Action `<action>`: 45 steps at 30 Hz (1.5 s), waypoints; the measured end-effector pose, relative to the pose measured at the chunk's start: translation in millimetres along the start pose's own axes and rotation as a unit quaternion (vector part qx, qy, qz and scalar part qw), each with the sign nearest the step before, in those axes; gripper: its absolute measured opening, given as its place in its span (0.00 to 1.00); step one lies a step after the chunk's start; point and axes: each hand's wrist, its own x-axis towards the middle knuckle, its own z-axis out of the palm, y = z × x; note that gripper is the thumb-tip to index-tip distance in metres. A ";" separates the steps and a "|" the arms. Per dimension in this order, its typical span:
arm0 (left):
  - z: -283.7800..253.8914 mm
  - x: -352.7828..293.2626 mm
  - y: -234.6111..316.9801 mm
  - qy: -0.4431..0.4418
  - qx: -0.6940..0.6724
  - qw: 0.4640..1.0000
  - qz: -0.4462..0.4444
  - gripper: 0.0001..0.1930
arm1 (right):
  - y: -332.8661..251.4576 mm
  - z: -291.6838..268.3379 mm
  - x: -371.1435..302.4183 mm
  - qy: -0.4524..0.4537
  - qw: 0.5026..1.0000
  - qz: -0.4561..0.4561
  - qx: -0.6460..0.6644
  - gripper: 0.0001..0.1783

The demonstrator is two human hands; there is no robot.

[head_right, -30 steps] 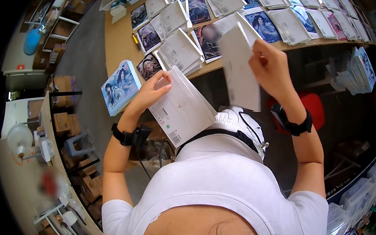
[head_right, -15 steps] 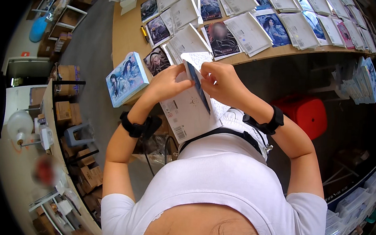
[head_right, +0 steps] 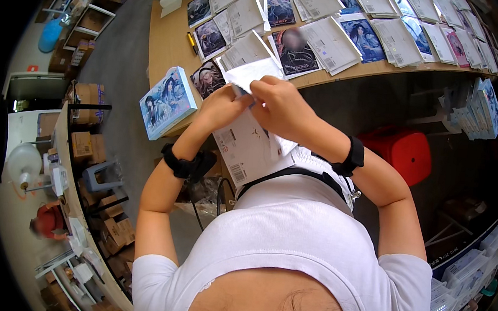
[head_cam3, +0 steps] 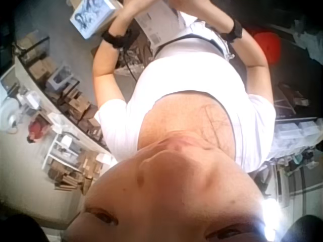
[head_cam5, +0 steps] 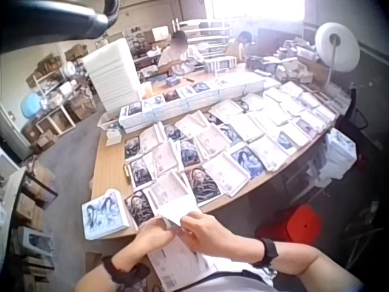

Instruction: The person unpacks a boxed anime-style merchandise set, removes the contents, and places them into a white shipping envelope. They then fold the envelope flaps and seal it with a sticker. The workspace is a table covered with similar packaged items.

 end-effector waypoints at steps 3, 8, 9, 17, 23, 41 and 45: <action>3.4 0.9 -2.3 0.015 -0.002 1.000 -0.010 0.21 | -3.5 6.2 2.5 -0.031 0.999 0.012 -0.016 0.05; 14.4 5.7 -17.6 0.031 0.042 0.999 0.006 0.21 | -3.9 21.0 -1.2 -0.095 0.984 0.113 -0.100 0.19; 18.8 7.9 -23.2 0.044 0.036 0.998 0.005 0.21 | -1.6 20.9 0.5 -0.085 0.986 0.114 -0.085 0.19; 16.6 4.1 -23.6 0.046 -0.026 0.999 -0.004 0.21 | 4.4 -10.1 15.2 -0.043 0.993 0.108 0.009 0.15; 17.6 10.4 -30.0 0.012 -0.016 1.000 -0.022 0.21 | -8.2 -14.1 15.1 -0.049 0.993 0.104 -0.020 0.12; 25.3 -2.4 -54.0 0.027 -0.111 0.994 -0.003 0.23 | -4.2 15.5 -1.8 -0.086 0.993 0.067 -0.033 0.19; 32.8 14.8 -88.8 -0.013 -0.110 0.994 0.015 0.25 | -18.0 29.8 5.2 -0.191 0.962 0.157 -0.112 0.24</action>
